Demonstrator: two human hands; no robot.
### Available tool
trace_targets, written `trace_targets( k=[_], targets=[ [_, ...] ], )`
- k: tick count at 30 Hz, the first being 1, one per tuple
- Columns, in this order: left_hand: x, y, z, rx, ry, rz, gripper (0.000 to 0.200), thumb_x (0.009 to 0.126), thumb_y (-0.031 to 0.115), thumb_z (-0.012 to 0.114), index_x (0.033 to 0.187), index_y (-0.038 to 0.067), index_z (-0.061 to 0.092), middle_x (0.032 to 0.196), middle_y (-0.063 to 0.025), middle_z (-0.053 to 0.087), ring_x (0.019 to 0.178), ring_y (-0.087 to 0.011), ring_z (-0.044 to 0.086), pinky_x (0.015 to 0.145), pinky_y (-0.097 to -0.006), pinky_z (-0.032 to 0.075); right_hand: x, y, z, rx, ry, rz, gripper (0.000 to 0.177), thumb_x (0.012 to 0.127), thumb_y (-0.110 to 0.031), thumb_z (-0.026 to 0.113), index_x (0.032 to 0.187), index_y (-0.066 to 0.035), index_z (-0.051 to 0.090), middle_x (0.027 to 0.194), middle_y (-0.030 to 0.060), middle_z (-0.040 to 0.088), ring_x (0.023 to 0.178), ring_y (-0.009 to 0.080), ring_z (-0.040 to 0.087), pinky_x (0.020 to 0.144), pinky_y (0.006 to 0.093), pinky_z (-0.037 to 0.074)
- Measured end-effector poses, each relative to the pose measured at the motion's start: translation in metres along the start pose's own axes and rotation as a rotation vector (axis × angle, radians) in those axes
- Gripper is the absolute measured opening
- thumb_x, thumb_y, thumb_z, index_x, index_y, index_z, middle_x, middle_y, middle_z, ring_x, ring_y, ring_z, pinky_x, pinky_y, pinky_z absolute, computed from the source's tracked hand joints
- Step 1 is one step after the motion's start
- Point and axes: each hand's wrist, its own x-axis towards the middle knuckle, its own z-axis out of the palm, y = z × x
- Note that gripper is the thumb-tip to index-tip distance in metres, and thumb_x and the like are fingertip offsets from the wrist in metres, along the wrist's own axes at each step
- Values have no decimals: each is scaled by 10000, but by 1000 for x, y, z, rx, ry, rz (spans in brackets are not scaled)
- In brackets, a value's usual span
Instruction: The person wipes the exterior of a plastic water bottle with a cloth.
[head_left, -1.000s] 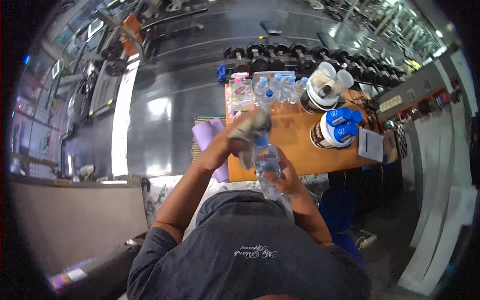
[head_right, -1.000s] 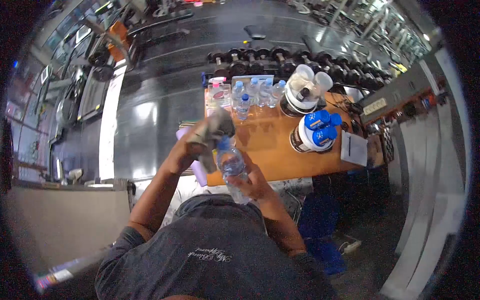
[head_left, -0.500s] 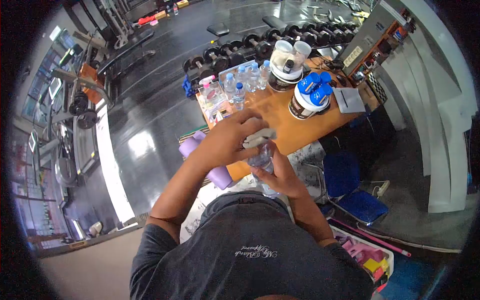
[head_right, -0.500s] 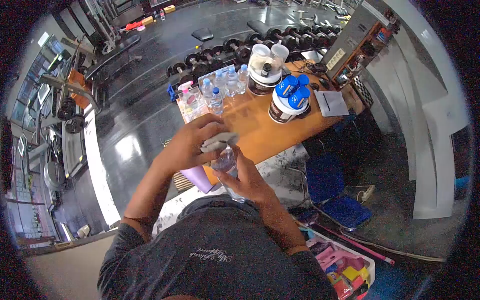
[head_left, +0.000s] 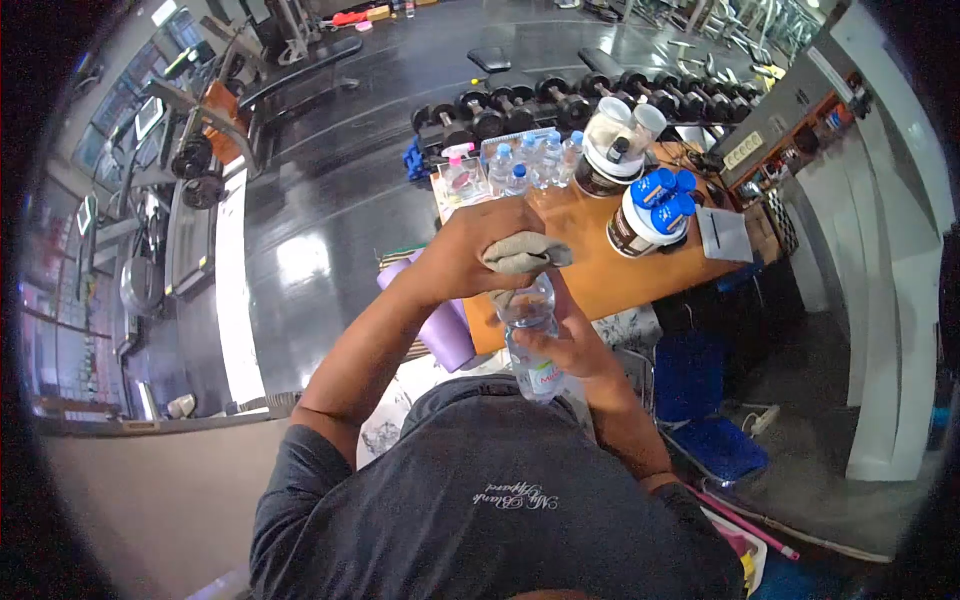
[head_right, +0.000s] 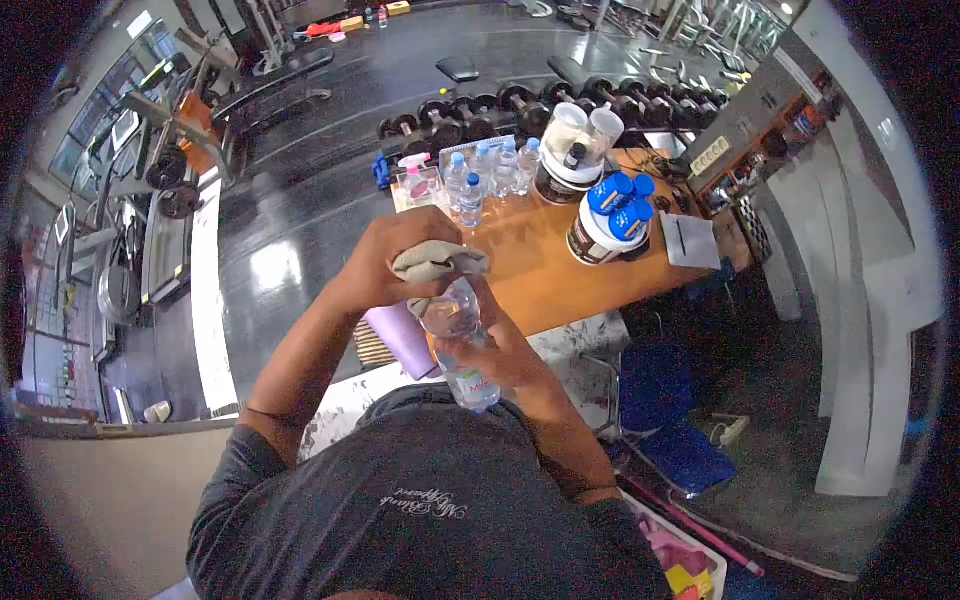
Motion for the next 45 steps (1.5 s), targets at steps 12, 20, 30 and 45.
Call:
trace_targets(
  k=[12, 20, 30, 45],
  targets=[
    [0, 34, 2, 520, 226, -66, 545, 812, 264, 822, 1289, 94, 620, 1294, -172, 584, 1199, -390, 573, 1003, -474, 482, 23, 6, 4, 313, 52, -64, 789, 1060, -173, 547, 1665, -134, 42, 1367, 124, 516, 1196, 238, 595, 1034, 411, 509],
    [-40, 30, 18, 396, 209, -80, 500, 819, 211, 836, 1276, 87, 678, 1274, -208, 580, 1104, -390, 652, 915, -445, 558, 38, 1, 7, -98, 229, -205, 838, 1038, -409, 563, 1677, -86, 128, 1654, 118, 313, 1494, 266, 364, 1227, 420, 305],
    [-20, 31, 11, 418, 370, -217, 563, 737, 174, 875, 1268, 156, 689, 1257, -160, 591, 1091, -391, 656, 900, -441, 566, 48, 3, 18, -70, 171, -293, 764, 1094, -482, 454, 1668, -105, 117, 1588, 151, 370, 1421, 266, 441, 1160, 414, 398],
    [-47, 45, 32, 291, 297, -242, 528, 730, 139, 858, 1238, 138, 714, 1263, -193, 601, 1163, -398, 628, 957, -448, 539, 57, 0, 15, -209, 290, -394, 799, 1090, -589, 378, 1660, -73, 160, 1666, 139, 246, 1500, 279, 328, 1221, 425, 304]
  ],
)
